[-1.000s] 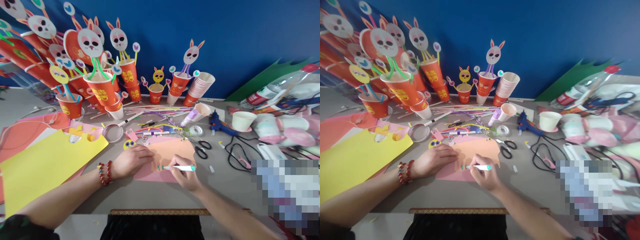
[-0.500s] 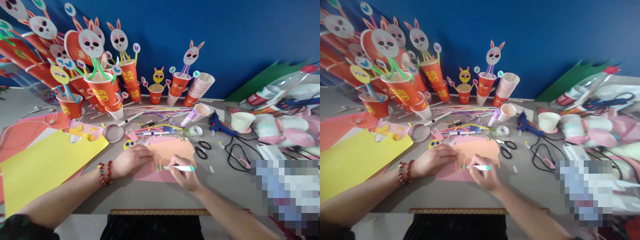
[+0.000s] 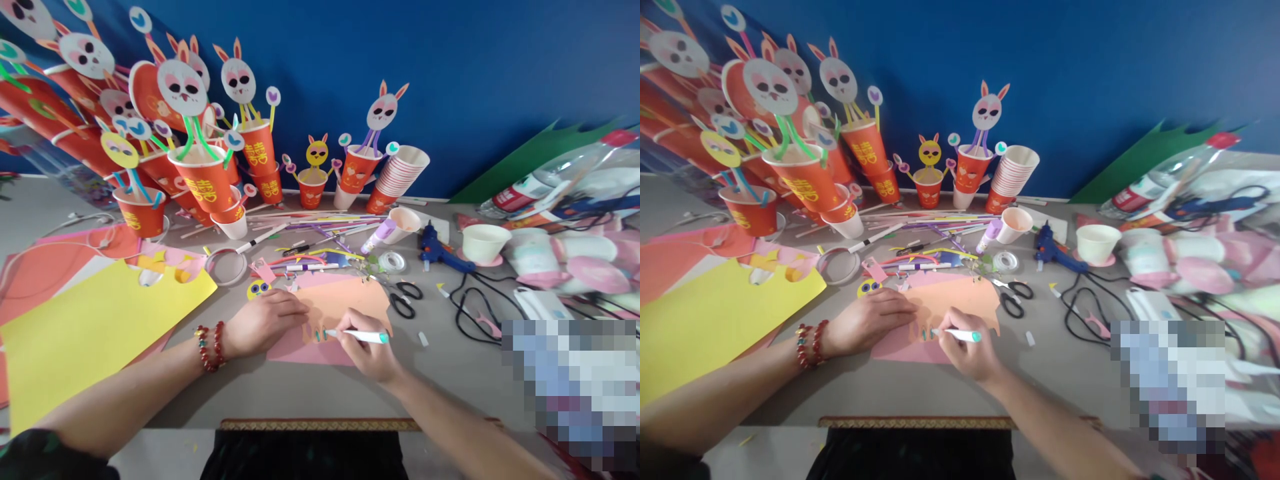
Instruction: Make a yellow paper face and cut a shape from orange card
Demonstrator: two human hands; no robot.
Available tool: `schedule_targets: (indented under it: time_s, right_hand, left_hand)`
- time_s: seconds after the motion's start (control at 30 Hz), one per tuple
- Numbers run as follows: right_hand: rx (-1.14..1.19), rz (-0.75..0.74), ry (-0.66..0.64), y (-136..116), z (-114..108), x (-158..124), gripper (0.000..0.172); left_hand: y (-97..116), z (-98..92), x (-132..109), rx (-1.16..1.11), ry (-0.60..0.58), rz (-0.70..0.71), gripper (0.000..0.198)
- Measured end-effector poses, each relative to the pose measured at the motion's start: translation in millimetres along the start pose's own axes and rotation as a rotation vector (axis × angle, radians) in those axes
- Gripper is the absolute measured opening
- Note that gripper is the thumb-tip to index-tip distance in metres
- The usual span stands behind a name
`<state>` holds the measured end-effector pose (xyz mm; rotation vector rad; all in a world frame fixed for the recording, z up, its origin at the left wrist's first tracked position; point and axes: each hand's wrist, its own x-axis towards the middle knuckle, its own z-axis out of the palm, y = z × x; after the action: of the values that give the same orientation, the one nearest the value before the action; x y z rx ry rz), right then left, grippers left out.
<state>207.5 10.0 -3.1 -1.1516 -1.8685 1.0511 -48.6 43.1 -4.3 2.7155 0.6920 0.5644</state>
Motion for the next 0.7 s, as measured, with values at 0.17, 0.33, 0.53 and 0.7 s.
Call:
schedule_targets:
  time_s: [0.17, 0.33, 0.53, 0.7]
  right_hand:
    - [-0.002, 0.003, 0.004, 1.9, 0.2, -0.5, 0.019]
    - [-0.011, -0.005, -0.013, 2.5, 0.2, -0.6, 0.019]
    - [-0.013, -0.006, -0.014, 1.8, -0.3, -0.7, 0.020]
    - [-0.002, -0.009, -0.004, 1.7, -0.3, -0.7, 0.020]
  left_hand:
    - [0.3, -0.4, 0.5, -0.004, 0.010, -0.001, 0.032]
    - [0.8, -1.6, 1.2, -0.007, 0.019, 0.011, 0.032]
    - [0.1, -0.8, 0.1, -0.011, 0.000, -0.001, 0.033]
    - [0.1, -0.7, 0.0, -0.012, 0.001, -0.002, 0.032]
